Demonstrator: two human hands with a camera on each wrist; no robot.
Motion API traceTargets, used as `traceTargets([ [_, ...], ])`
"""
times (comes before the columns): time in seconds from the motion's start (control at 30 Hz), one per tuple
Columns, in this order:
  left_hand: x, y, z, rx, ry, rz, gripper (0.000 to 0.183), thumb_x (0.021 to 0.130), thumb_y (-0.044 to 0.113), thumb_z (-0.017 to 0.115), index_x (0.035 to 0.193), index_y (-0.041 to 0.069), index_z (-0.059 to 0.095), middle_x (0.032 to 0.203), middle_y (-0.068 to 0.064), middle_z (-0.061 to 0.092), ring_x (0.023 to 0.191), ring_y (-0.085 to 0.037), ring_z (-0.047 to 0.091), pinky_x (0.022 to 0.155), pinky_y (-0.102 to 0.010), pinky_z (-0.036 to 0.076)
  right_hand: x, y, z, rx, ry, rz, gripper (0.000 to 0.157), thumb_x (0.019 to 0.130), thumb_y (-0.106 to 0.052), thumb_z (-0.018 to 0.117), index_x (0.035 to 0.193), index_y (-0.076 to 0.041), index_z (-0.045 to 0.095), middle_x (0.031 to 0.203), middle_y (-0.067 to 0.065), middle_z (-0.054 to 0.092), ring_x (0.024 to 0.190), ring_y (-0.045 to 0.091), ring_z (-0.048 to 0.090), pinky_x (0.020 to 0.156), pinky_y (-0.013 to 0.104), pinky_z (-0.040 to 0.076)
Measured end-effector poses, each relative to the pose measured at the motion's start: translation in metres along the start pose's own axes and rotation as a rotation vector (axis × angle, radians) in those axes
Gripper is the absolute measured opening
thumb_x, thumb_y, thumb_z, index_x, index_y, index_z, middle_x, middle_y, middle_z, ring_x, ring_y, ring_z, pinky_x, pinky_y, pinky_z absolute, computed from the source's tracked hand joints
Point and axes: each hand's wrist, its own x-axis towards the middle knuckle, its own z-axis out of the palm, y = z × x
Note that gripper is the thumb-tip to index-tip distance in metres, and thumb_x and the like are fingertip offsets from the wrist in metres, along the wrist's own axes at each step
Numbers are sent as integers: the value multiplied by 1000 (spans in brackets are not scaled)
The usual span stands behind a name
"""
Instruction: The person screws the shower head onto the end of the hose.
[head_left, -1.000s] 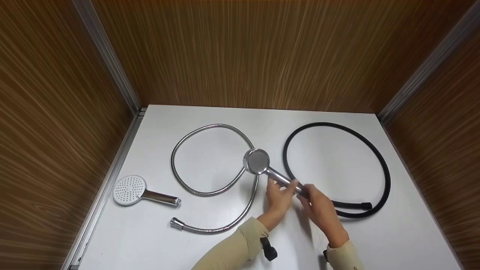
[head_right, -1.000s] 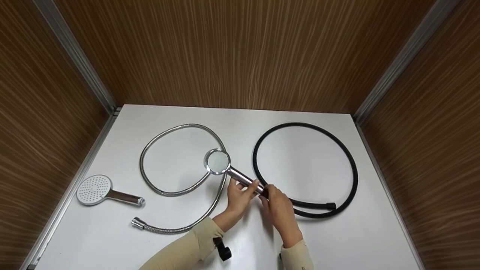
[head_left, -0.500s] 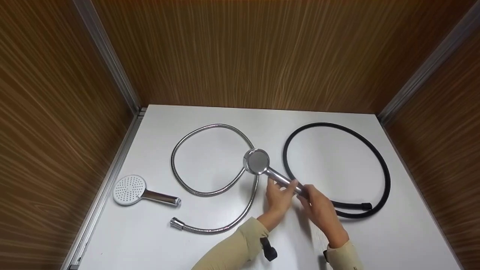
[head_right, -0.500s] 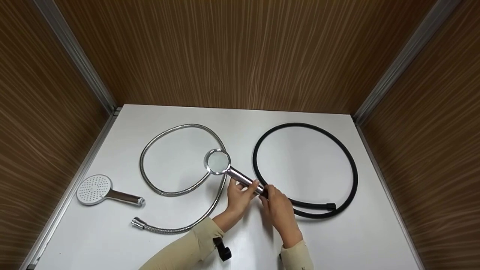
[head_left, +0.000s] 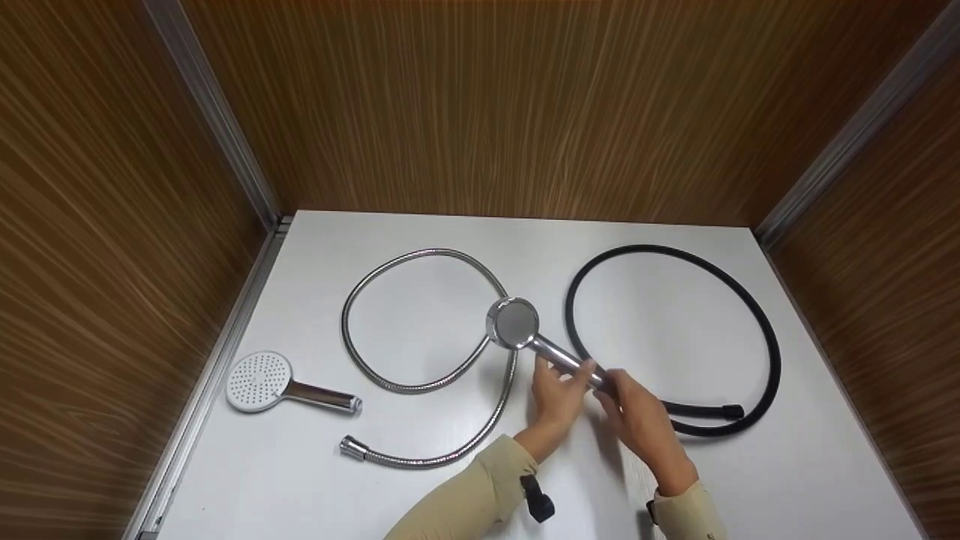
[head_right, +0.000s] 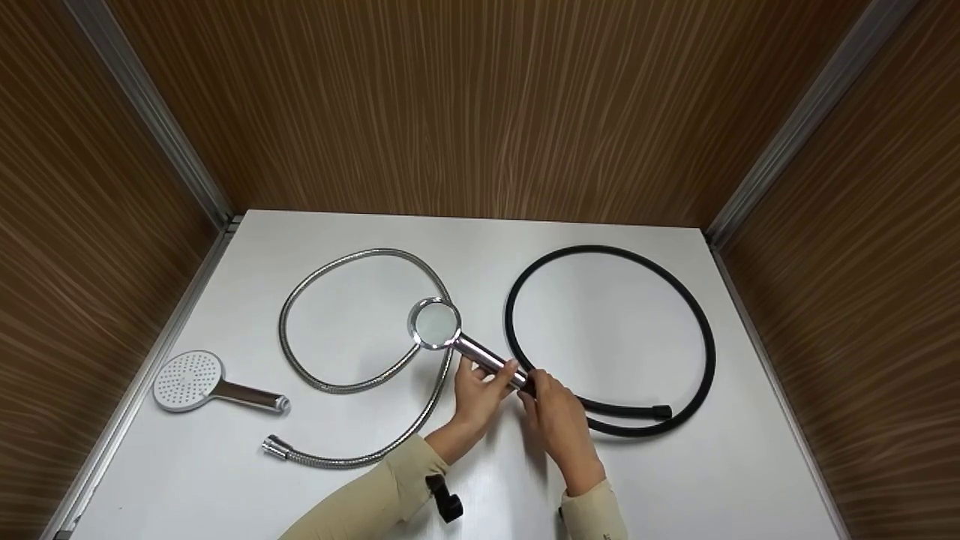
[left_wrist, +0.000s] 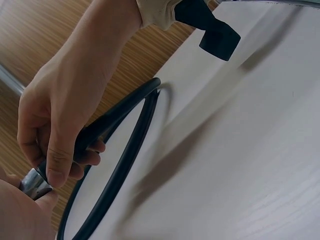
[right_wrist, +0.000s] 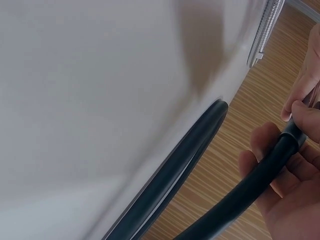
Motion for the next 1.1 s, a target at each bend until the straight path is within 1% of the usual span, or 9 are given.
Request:
traceTargets([
  [0.23, 0, 0, 0, 1, 5, -6, 57, 87, 7, 84, 135, 9, 54, 103, -17, 76, 79, -21, 77, 71, -31, 69, 1, 0, 0, -7, -19, 23, 27, 93, -3, 78, 117, -1, 64, 88, 7, 69, 71, 15, 56, 63, 40, 54],
  [0.37, 0, 0, 0, -10, 0, -11, 55, 88, 6, 84, 134, 8, 54, 104, -17, 75, 81, -23, 77, 72, -31, 69, 1, 0, 0, -7, -15, 17, 27, 93, -3, 78, 116, -1, 64, 88, 8, 69, 72, 16, 57, 63, 41, 54],
  [0.63, -1, 1, -1, 19, -2, -10, 60, 88, 9, 84, 138, 9, 53, 105, -16, 76, 81, -20, 77, 73, -30, 69, 1, -1, -1, -8, -11, 9, 26, 93, -2, 78, 115, -1, 65, 90, 8, 70, 74, 16, 60, 64, 42, 57],
  [0.87, 1, 1, 0, 39, 12, 0, 54, 86, 9, 85, 131, 8, 56, 103, -16, 76, 78, -19, 76, 70, -29, 68, 1, -1, -1, -23, -26, 19, 28, 94, -2, 77, 118, -1, 63, 92, 10, 71, 75, 16, 61, 65, 42, 58],
  [1.1, 0, 0, 0, 57, 22, -4, 55, 86, 10, 86, 131, 8, 56, 103, -15, 77, 79, -19, 75, 68, -30, 67, 1, -1, -1, -26, -27, 19, 28, 94, -2, 78, 118, -1, 64, 92, 10, 72, 75, 17, 62, 66, 43, 58],
])
